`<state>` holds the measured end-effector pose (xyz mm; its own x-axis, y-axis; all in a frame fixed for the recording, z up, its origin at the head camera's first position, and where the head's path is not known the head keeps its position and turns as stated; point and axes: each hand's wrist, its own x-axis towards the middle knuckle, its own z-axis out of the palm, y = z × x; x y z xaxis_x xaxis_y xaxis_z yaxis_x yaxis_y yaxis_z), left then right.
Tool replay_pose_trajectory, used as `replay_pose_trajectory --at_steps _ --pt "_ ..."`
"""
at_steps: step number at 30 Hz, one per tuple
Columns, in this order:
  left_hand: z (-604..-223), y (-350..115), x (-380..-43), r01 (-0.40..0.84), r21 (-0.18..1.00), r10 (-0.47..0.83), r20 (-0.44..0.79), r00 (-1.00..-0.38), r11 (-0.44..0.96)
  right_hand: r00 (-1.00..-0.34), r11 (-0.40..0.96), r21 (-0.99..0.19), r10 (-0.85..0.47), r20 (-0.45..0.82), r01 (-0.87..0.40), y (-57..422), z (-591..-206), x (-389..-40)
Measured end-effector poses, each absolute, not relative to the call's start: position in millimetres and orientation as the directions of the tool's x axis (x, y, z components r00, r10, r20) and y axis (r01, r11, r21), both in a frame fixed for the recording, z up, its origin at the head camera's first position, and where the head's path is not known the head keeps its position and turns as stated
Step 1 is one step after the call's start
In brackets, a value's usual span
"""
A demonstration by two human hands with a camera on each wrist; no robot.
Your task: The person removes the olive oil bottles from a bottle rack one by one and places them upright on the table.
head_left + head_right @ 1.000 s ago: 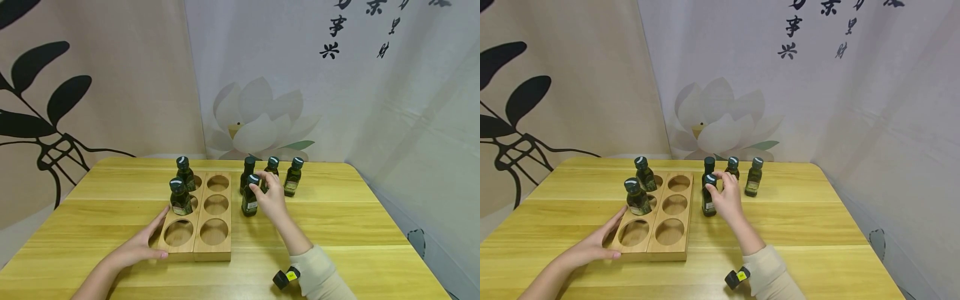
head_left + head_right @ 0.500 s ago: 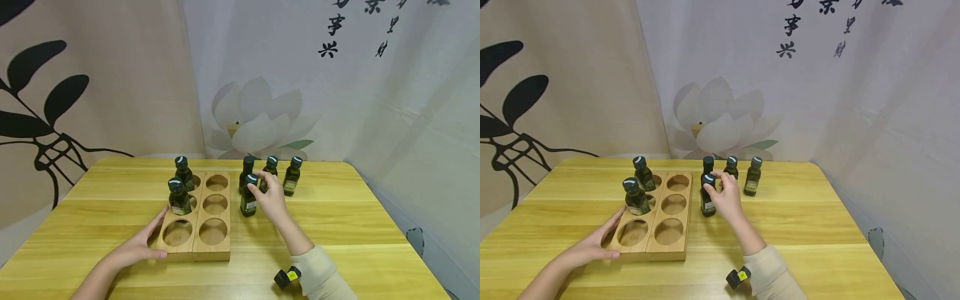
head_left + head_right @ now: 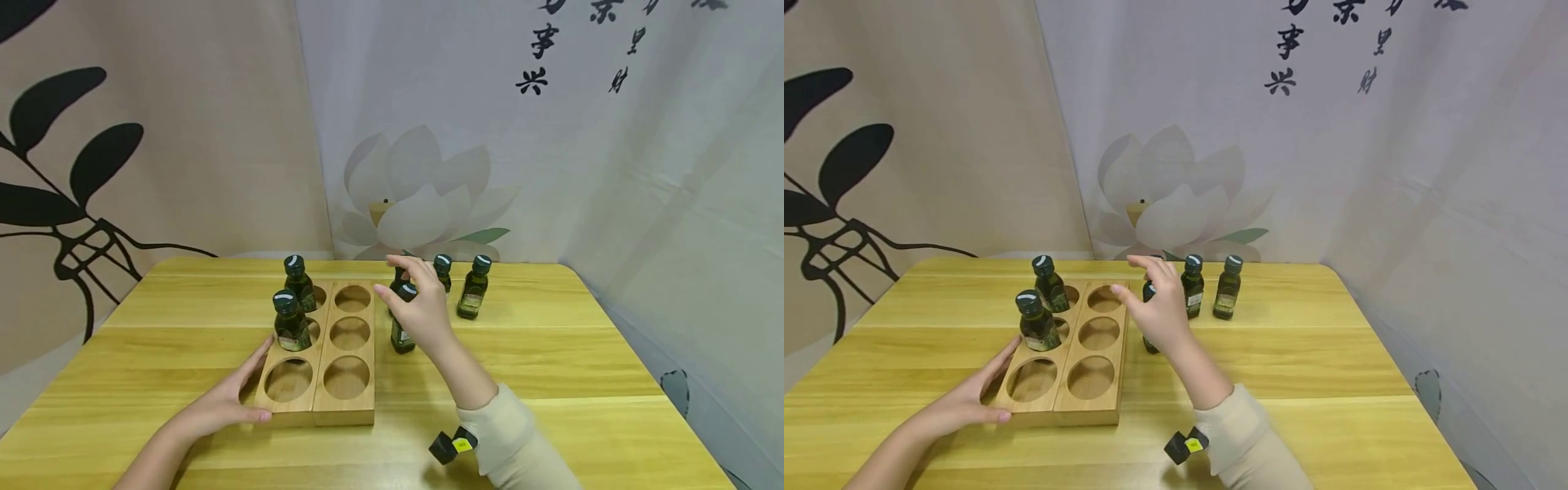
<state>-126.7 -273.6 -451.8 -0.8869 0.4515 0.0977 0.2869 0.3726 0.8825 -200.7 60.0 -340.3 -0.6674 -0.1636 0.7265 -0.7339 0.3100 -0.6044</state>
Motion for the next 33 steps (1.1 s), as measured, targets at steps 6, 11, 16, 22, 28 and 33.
replay_pose_trajectory --at_steps 6,11,16,22,28,33 --pt "-450 -273 -126 0.283 0.886 0.452 0.097 -0.887 0.366 -0.663 0.276 -0.605 -0.242 0.709 -0.747 28 -332 -194" --pt "-450 -273 -126 0.282 0.885 0.451 0.094 -0.888 0.370 -0.682 0.285 -0.619 -0.309 0.664 -0.732 2 -335 -193" --pt "-452 -275 -127 0.264 0.891 0.447 0.078 -0.891 0.370 -0.741 0.288 -0.688 -0.360 0.567 -0.666 -19 -341 -194" --pt "-452 -276 -128 0.250 0.897 0.450 0.066 -0.891 0.365 -0.783 0.320 -0.725 -0.380 0.492 -0.610 -37 -351 -198" --pt "-449 -274 -127 0.263 0.893 0.460 0.073 -0.885 0.365 -0.819 0.320 -0.768 -0.371 0.438 -0.555 -50 -358 -200" --pt "-449 -273 -127 0.263 0.892 0.459 0.073 -0.885 0.366 -0.845 0.325 -0.799 -0.373 0.383 -0.506 -59 -365 -204"
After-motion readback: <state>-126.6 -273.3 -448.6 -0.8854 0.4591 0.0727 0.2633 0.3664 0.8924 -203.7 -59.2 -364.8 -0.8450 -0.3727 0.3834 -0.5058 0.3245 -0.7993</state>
